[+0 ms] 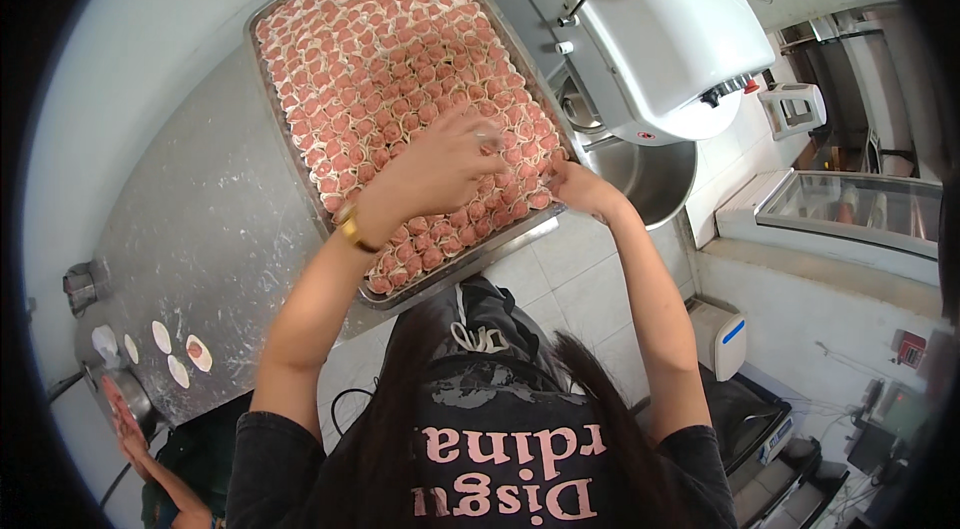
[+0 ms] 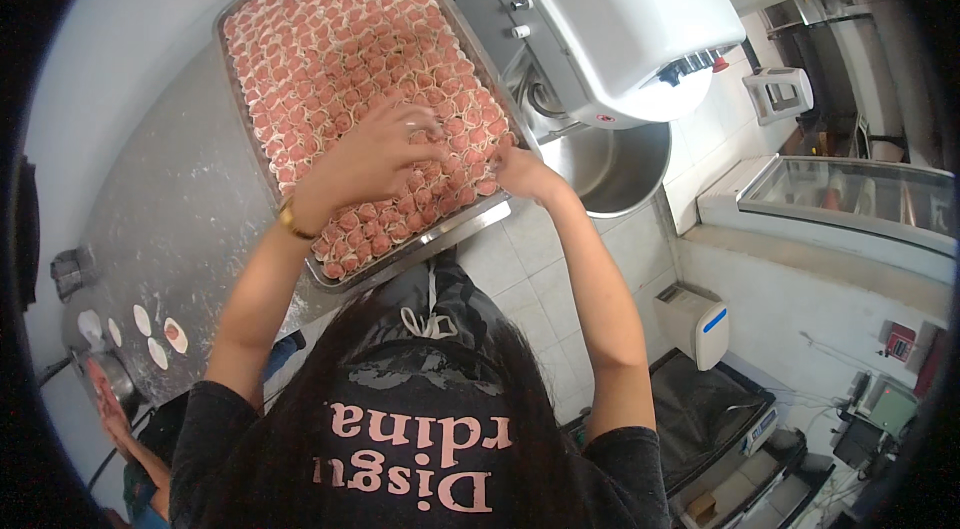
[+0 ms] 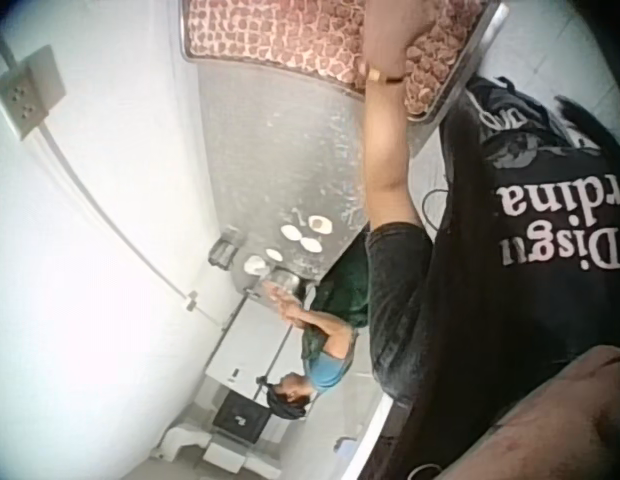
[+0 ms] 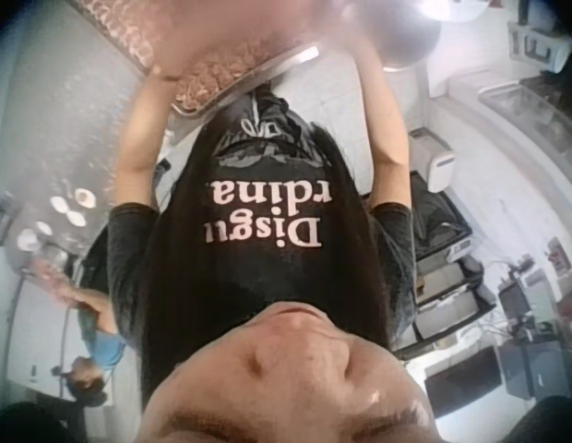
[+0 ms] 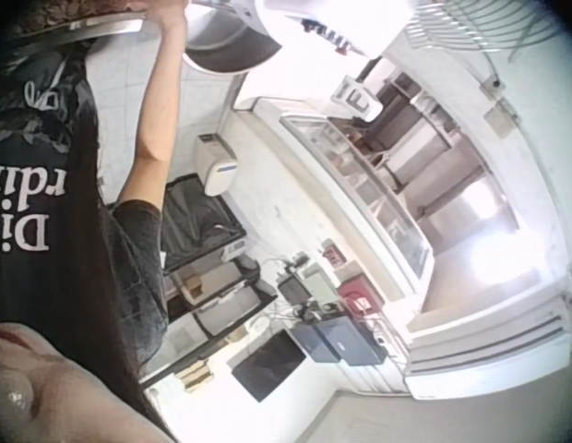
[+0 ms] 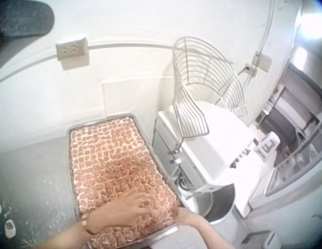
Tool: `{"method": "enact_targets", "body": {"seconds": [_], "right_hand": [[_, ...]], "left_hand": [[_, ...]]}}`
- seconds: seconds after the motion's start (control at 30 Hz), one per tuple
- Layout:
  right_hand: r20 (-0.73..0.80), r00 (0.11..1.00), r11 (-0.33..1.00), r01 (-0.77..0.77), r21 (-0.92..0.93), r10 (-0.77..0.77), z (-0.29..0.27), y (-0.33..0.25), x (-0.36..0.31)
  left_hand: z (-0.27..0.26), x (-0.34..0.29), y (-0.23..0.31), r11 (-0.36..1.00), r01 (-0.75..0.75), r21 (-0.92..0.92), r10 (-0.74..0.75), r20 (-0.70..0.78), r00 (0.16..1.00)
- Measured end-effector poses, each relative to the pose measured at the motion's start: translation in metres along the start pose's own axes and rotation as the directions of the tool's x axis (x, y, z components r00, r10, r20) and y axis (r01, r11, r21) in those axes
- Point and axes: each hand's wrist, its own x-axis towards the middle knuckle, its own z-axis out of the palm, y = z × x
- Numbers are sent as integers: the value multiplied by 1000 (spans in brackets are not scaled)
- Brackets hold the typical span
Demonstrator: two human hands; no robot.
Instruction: The person places a small amount of filling onto round dough discs, folds them in half, and pinches the edges to seal. The finished dumplings are placed in neat rows on a large metal tray. Another person works alongside, performing the same task.
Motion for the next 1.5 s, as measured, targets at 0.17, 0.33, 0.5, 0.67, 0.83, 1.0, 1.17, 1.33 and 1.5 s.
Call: {"method": "enact_targets", "body": {"seconds": [0.17,0.33,0.5,0.67,0.83,1.0,1.17,1.33,1.5], "right_hand": [[-25,999,974,-34,-225,29,-8,-5,-7],[144,968,962,-226,154,204,-13,-15,-3],[258,937,880,-317,354,234,-12,-17,-10],[293,929,809,-347,474,227,-8,-18,-18],[249,941,767,-333,548,230,-11,-14,-19],[312,939,757,-309,576,145,-6,-5,-19],[155,970,969,-209,130,189,-7,-6,-18],[-36,997,955,-75,-285,68,-8,-5,-11],[-137,990,917,-38,-398,-18,-1,4,-2]], "left_hand": [[-31,-75,3,895,434,-107,-445,-132,886],[-32,-161,13,715,655,-243,-699,-234,676],[-18,-221,26,554,809,-198,-828,-232,510],[-12,-233,34,508,849,-148,-853,-229,470],[-11,-227,37,521,849,-89,-838,-246,488],[-11,-230,43,479,866,-142,-867,-230,441],[-11,-236,49,461,875,-145,-874,-242,421],[-14,-243,55,439,891,-115,-885,-226,407],[-13,-245,62,396,912,-107,-902,-231,364]]}}
